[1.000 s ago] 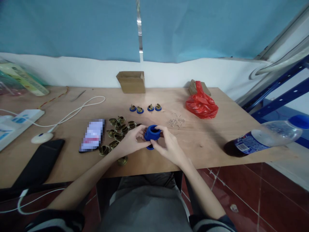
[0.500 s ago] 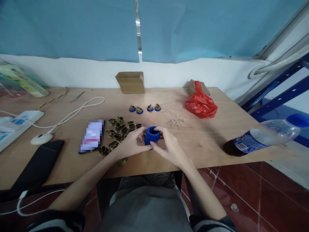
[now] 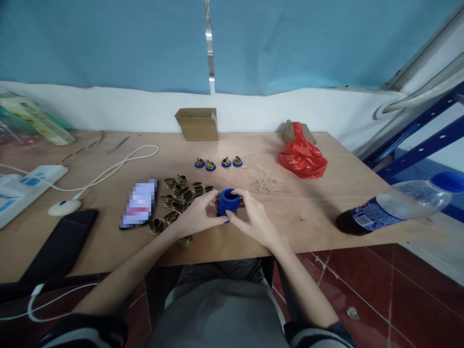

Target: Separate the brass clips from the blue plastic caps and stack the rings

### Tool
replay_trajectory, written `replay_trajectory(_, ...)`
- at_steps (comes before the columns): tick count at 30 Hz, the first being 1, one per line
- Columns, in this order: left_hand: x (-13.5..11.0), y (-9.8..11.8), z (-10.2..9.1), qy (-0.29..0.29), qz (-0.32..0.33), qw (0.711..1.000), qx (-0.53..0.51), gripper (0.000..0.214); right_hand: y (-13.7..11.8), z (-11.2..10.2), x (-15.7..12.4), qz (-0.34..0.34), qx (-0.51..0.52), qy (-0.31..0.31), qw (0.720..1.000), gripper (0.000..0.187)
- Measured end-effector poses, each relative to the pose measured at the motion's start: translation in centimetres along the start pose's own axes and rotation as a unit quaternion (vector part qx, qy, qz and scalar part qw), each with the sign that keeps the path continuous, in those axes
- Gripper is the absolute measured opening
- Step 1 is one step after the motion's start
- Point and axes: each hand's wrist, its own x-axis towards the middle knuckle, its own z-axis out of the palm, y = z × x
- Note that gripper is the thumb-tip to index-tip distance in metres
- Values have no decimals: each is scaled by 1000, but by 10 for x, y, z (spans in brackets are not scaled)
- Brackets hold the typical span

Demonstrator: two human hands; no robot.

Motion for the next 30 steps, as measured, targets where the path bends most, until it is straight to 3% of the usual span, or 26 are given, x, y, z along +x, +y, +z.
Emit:
replay_trajectory(19, 0, -2, 1, 5, 22, 998, 52, 27, 6, 3, 1, -27, -22, -6, 999, 43)
replay_trajectory(30, -1, -5, 2, -13, 26, 998, 63, 39, 7, 8, -1, -52, -68, -7, 996, 45)
